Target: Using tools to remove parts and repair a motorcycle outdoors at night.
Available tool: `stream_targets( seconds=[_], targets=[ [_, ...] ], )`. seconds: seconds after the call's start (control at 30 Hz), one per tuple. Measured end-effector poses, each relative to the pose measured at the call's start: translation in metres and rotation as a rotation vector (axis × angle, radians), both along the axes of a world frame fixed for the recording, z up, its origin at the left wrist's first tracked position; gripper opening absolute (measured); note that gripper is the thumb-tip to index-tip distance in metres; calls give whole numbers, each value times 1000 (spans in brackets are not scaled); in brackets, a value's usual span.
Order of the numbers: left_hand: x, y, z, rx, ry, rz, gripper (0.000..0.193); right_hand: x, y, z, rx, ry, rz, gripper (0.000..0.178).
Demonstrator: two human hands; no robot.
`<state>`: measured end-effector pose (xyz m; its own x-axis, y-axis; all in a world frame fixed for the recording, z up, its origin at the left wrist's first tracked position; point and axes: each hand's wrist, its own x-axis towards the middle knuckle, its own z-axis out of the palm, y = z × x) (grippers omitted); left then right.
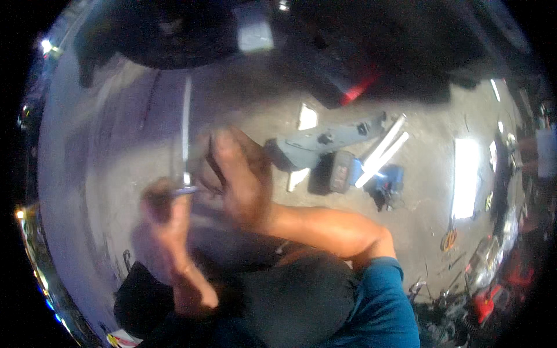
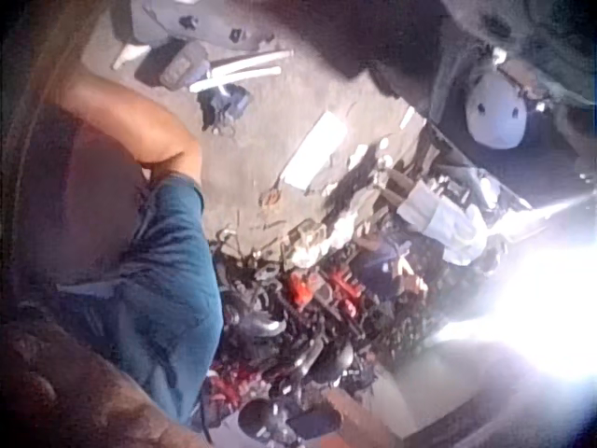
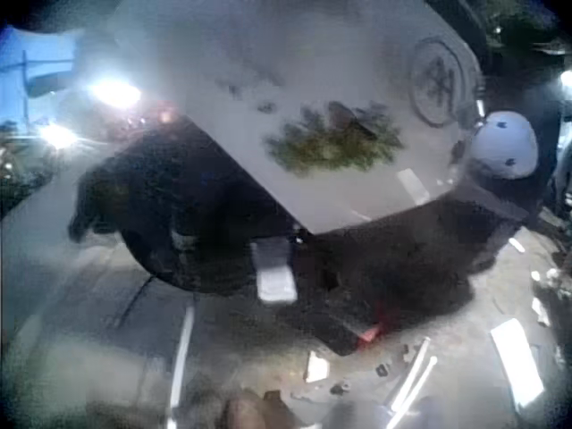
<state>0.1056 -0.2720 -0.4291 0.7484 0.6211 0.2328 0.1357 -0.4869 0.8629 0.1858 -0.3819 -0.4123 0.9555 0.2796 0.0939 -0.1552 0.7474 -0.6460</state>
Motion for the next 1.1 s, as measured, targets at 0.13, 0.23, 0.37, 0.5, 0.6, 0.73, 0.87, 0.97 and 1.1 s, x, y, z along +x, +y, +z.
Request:
stream_targets(
  seconds=[0.13,0.23,0.37,0.5,0.6,0.73,0.87,0.97,1.1],
  targets=[
    [21,-26,-45,-1262,-156,-22,21,15,24,-1,-656,-971,318,22],
    [20,-29,-60,-1459,-207,-30,22,3,68,14,-1005,-1067,577,21],
    [21,-28,-72,-1591,-231,-58,24,6,68,5,-877,-1104,459,20],
    [22,-35,-86,-1686,-256,-64,26,4,73,-8,-993,-1191,457,17],
    [14,-26,-91,-1677,-239,-25,28,-13,122,-17,-1159,-1441,684,18],
    [20,-21,-85,-1800,-350,117,31,11,102,-11,-1205,-1291,172,22],
    [43,-25,-31,-2039,-635,-329,23,94,31,2,-1289,-304,140,43],
    [32,-22,-38,-2114,-701,-377,27,91,39,-12,-1171,-28,640,47],
    [33,-29,-4,-1728,-403,189,27,84,58,-34,-906,39,514,39]
  ],
)
